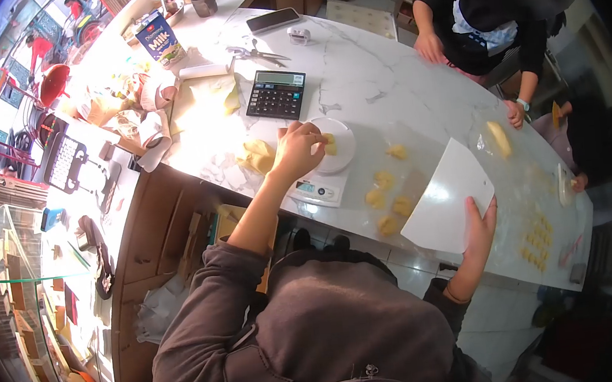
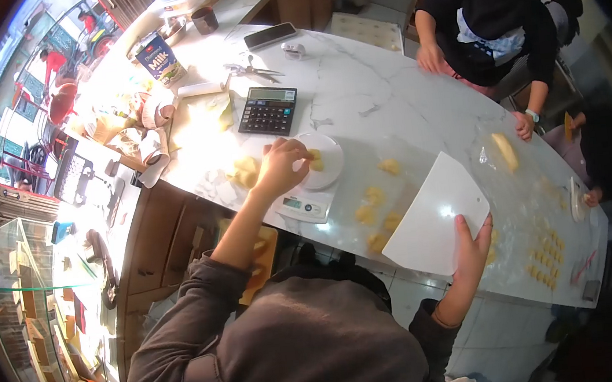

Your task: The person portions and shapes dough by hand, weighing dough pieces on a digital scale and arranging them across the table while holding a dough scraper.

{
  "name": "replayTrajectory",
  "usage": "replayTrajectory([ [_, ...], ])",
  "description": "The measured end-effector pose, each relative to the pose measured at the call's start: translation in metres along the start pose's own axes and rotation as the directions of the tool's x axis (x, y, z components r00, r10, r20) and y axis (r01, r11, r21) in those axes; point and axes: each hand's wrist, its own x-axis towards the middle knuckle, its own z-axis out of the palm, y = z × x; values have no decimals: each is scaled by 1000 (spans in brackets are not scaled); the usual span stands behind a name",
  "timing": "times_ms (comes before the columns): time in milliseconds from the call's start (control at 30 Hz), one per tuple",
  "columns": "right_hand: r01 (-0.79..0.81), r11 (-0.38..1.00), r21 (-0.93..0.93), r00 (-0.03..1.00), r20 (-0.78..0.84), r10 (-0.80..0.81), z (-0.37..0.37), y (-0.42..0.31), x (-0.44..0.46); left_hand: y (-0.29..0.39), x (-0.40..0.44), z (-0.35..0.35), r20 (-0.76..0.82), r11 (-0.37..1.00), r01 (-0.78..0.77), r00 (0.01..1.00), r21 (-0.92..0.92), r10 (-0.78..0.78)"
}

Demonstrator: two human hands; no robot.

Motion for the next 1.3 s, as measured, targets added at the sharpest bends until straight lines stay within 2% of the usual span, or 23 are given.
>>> replayTrajectory([
  [100,-2,1000,-28,1000,-19,1,-8,6,2,-2,-7,-10,-31,996,-60,998,-72,58],
  [200,-5,997,-72,999,-54,1,-13,5,4,-5,-17,-19,-223,944,2,972,-330,-79],
  [233,-1,996,-94,998,-57,-5,-13,0,4,-6,-23,-28,-231,947,36,966,-318,-115],
  [267,2,993,-116,998,-59,-8,-13,-3,4,-17,-30,-29,-308,963,-19,949,-268,-67],
  [333,9,993,-118,998,-56,-16,-15,-1,7,-20,-44,-41,-350,949,55,922,-310,-168],
  [433,30,995,-98,998,-48,-35,-11,-6,8,-23,-62,-55,-396,953,112,891,-283,-222],
  [567,59,998,-36,998,-11,-60,-4,-11,9,-25,-75,-61,-409,951,157,875,-266,-259],
  [667,-79,993,88,991,-98,88,0,-13,14,-20,-77,-67,-423,959,143,874,-246,-239],
  [767,-70,974,216,994,-67,87,-6,-5,20,-21,-78,-66,-432,962,131,873,-238,-226],
  [967,-41,963,266,998,-41,54,-18,-1,21,-19,-77,-65,-412,959,130,882,-252,-228],
  [1300,-61,918,393,981,-146,127,-28,0,8,-26,-60,-62,-382,958,83,905,-276,-189],
])
